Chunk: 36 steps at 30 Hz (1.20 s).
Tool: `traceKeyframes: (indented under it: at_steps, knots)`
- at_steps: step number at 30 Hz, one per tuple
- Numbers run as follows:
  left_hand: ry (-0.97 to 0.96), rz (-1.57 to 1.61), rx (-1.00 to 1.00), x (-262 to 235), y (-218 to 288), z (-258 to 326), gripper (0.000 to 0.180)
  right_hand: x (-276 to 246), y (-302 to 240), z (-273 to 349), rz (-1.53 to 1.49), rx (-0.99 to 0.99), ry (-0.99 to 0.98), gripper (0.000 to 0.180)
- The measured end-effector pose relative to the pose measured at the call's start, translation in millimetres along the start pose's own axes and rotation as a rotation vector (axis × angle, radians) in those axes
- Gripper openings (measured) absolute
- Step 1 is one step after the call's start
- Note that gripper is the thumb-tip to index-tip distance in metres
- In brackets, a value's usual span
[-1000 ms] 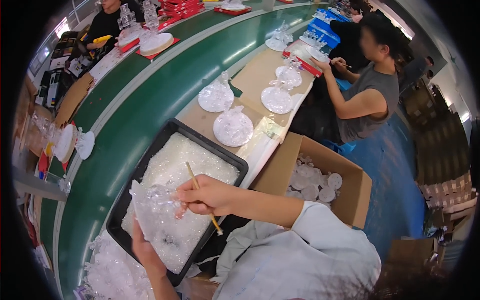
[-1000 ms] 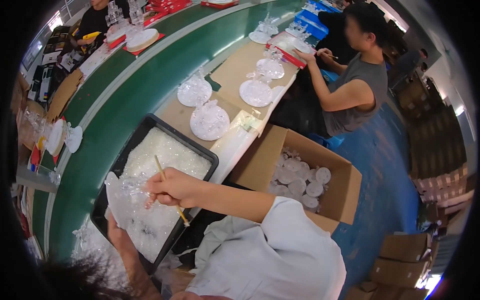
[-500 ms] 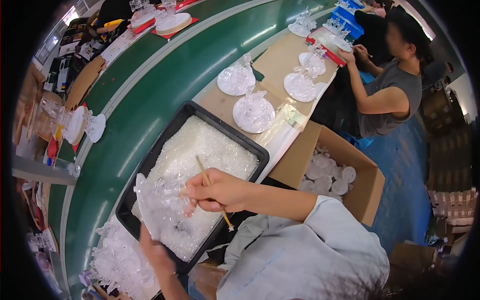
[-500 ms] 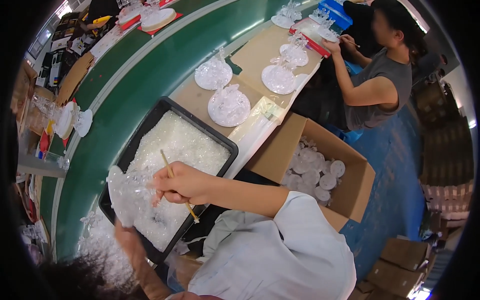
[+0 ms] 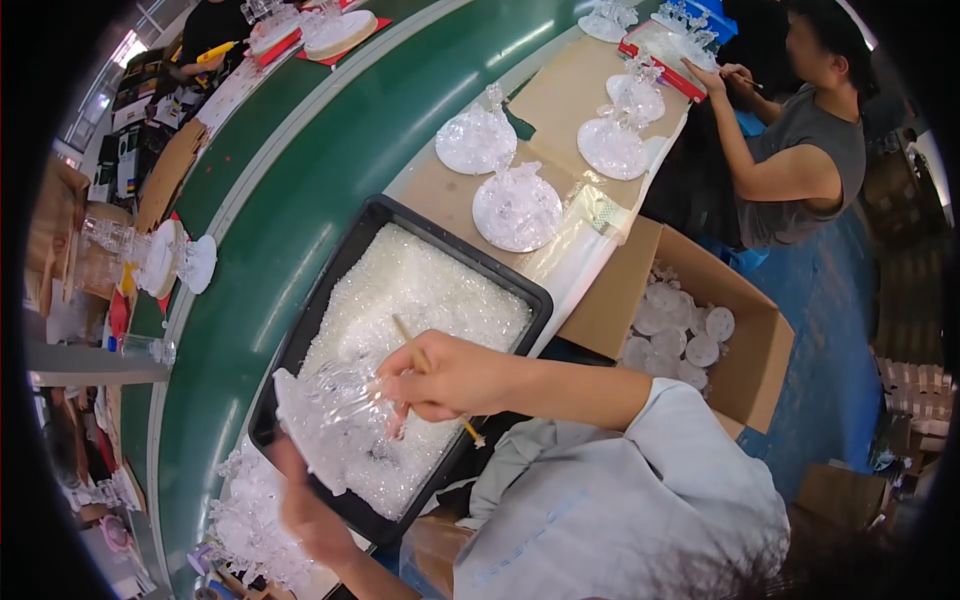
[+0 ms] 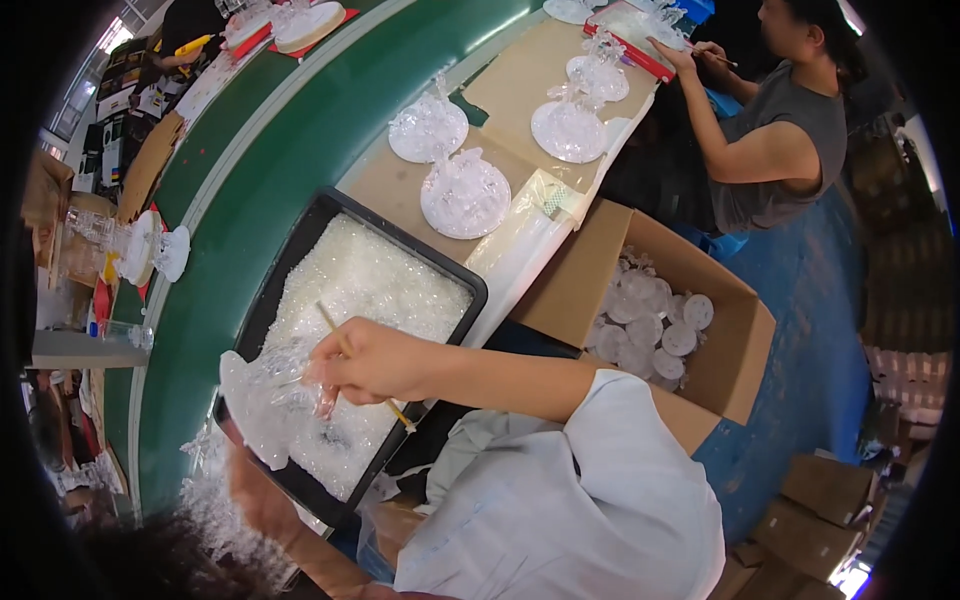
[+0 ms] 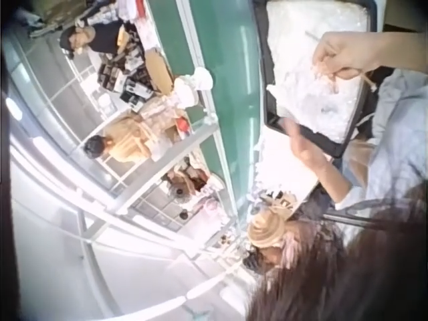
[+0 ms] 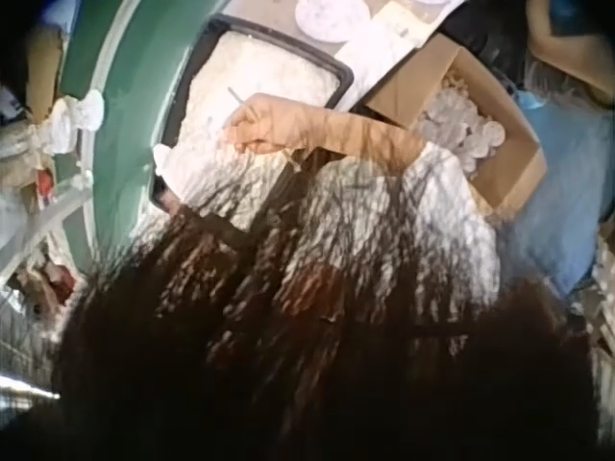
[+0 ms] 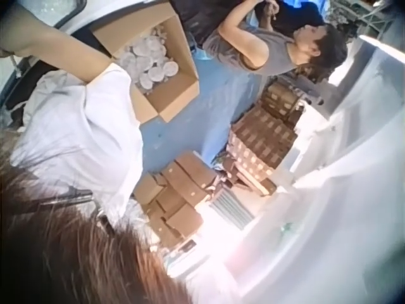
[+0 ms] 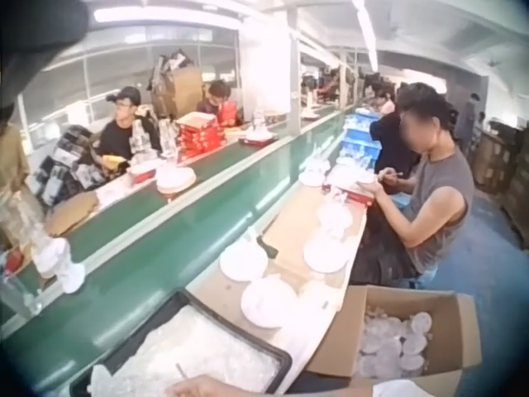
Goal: Applying decorative granules to light fixture components using a brush and adhesive.
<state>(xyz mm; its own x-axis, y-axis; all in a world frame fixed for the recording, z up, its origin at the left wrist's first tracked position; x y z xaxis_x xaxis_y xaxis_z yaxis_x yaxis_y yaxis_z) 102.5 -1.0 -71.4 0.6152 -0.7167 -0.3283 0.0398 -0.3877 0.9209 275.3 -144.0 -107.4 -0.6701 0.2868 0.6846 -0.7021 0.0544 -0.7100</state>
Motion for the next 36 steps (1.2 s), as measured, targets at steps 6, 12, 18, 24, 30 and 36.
traceKeyframes:
  at_steps: [6, 12, 18, 24, 30, 36]
  knots:
    - [0.13, -0.293, 0.1, 8.5, 38.2, -25.7, 0.073, 2.2, -41.7, 9.8, 0.79, -0.221, 0.08, 0.027]
    - [-0.243, -0.999, 0.434, 93.8, 96.6, -38.1, 0.087, 42.6, -56.5, 5.1, 1.204, -0.381, 0.004, 0.024]
    - [-0.152, -0.866, 0.509, 92.5, 81.8, -43.5, 0.063, 47.6, -103.8, 27.6, 1.074, -0.399, -0.361, 0.021]
    - [0.006, -0.679, 0.424, 72.0, 71.6, -54.9, 0.048, -164.5, -274.7, 0.1, 1.954, -0.141, 1.047, 0.052]
    - [0.023, -0.646, 0.415, 58.7, 59.7, -58.5, 0.049, -231.1, -296.1, -100.1, 2.003, -0.107, 0.915, 0.032]
    - [0.002, -0.614, 0.468, 51.2, 49.7, -54.1, 0.047, -98.6, -239.0, -274.0, 2.156, -0.387, 0.244, 0.028]
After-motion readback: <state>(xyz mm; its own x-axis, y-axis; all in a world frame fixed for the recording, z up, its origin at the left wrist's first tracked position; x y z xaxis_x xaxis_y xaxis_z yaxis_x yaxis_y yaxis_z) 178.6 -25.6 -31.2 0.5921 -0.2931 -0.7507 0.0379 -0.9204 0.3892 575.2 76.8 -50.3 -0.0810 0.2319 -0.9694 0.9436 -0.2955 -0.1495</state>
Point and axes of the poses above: each hand's wrist, its own z-axis away from the middle knuckle, its own x-axis out of the palm, y = z × x, the point moved 7 cm from there along -z, towards the middle knuckle, and after that the axes turned 1 degree about -x, right-handed, at the moved point
